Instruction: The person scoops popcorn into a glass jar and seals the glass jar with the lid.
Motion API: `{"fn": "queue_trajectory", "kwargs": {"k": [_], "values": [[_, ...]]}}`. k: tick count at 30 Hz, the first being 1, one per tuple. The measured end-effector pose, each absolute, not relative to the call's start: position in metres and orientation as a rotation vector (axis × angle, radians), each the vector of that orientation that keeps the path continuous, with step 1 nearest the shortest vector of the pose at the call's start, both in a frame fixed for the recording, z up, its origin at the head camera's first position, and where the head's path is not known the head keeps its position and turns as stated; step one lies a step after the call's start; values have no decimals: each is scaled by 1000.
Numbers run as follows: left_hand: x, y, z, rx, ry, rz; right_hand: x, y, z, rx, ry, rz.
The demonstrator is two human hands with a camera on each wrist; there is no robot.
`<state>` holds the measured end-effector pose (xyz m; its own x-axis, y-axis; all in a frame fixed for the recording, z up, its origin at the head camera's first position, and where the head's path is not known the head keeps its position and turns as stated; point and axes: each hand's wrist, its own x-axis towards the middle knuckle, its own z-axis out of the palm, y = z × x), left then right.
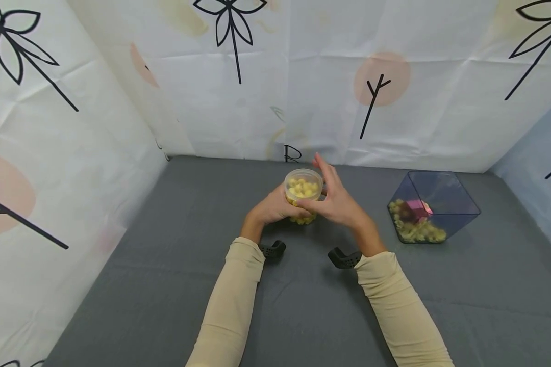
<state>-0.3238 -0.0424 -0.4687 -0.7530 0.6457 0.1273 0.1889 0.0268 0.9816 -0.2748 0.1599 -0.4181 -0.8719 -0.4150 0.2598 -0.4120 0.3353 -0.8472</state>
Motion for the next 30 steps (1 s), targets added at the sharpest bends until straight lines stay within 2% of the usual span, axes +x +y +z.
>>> {"fn": "queue_trajectory", "kwargs": {"k": [4,12,19,30], "values": [[-325,-42,-469,849,1946,1776,-276,166,-418,-852,2445,-1689],[-324,-40,-469,856,1958,1765,-271,158,-416,-731,2683,-1519],[-324,-42,-469,796,1988,1772,-270,159,-414,-810,2560,-1585],[-324,-42,-470,819,2004,1747,-272,159,-419,-779,2664,-1522]]}}
